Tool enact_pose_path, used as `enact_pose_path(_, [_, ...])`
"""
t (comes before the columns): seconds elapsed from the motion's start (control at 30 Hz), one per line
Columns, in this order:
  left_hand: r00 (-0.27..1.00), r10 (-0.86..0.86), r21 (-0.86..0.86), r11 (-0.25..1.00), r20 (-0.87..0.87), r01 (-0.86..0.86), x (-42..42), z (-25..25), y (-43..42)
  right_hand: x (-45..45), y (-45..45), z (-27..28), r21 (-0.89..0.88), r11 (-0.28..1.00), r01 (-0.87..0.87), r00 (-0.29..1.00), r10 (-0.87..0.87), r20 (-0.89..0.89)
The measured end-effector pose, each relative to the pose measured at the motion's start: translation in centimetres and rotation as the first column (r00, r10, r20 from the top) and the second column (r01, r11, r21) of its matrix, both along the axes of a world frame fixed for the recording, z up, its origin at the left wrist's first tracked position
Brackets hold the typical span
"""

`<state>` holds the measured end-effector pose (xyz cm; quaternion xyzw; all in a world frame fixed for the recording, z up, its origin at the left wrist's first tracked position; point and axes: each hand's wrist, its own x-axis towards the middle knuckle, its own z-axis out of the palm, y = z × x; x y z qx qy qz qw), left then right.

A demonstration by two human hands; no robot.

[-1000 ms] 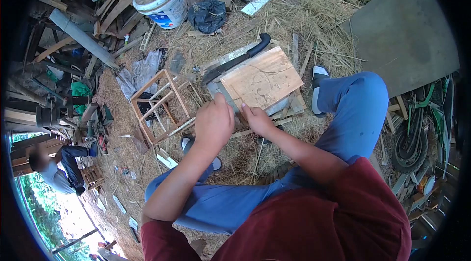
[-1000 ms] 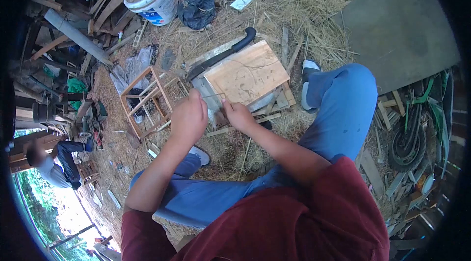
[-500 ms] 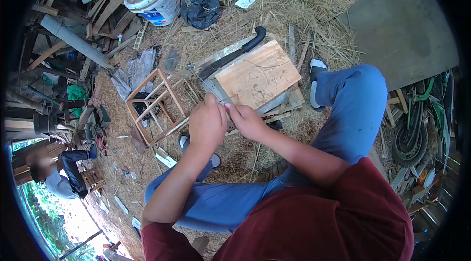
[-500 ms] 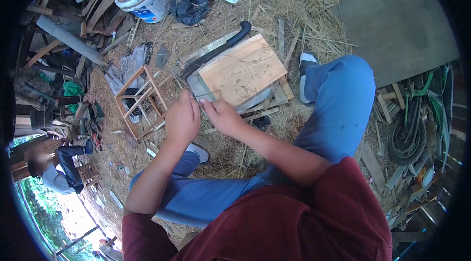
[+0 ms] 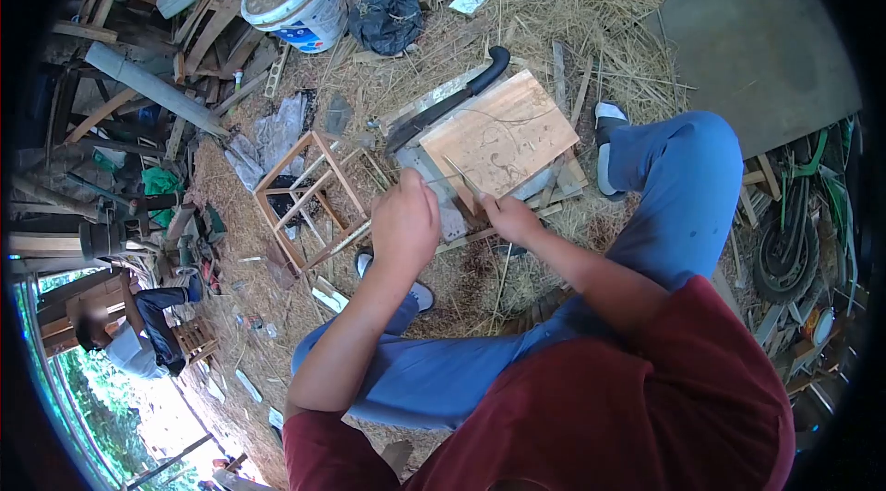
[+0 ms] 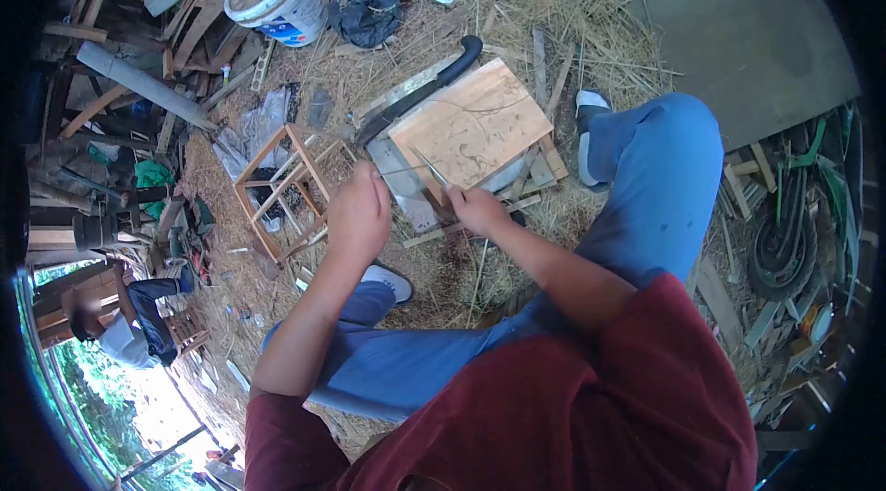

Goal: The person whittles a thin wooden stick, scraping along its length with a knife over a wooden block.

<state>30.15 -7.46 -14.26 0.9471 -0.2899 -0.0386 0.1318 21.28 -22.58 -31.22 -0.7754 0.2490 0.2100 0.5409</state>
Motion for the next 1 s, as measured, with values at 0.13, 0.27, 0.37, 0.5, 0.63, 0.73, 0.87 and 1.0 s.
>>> enact_pose_path(0.13, [1.0, 0.006, 0.02, 1.0, 0.0, -0.006, 0.2, 0.4, -0.3, -0.2, 0.6, -0.4, -0.04, 0.998, 0.056, 0.998, -0.055, 0.007])
enact_pose_path(0.27, [1.0, 0.006, 0.095, 0.995, -0.006, -0.006, 0.7, 1.3, 0.2, 1.2, 1.6, 2.6, 0.147, 0.986, 0.073, 0.984, -0.095, 0.15])
enact_pose_path(0.37, [1.0, -0.002, 0.15, 0.989, 0.007, 0.001, 0.8, 1.5, 0.7, 2.3, 2.2, 7.5, 0.187, 0.981, -0.046, 0.96, -0.008, 0.28])
enact_pose_path(0.5, [1.0, -0.017, 0.12, 0.993, 0.017, 0.015, 0.4, 1.1, 1.1, 2.1, 3.3, 8.7, 0.296, 0.953, -0.058, 0.938, -0.05, 0.344])
enact_pose_path(0.63, [1.0, 0.016, 0.06, 0.998, -0.023, -0.015, -0.2, 0.5, 0.8, 2.0, 3.4, 8.3, 0.301, 0.952, -0.048, 0.928, -0.069, 0.367])
enact_pose_path(0.73, [0.999, 0.026, 0.019, 0.999, -0.023, -0.026, -0.4, 0.3, 0.8, 2.2, 3.2, 8.5, 0.281, 0.957, -0.066, 0.926, -0.046, 0.374])
enact_pose_path(0.87, [0.995, 0.082, -0.014, 0.996, -0.061, -0.083, -0.6, 0.1, 0.5, 2.0, 2.8, 8.4, 0.195, 0.978, -0.075, 0.923, -0.006, 0.385])
enact_pose_path(1.0, [0.996, 0.071, -0.008, 0.997, -0.046, -0.072, -0.5, -0.1, 0.5, 1.9, 1.2, 6.0, 0.087, 0.994, -0.068, 0.985, 0.054, 0.161])
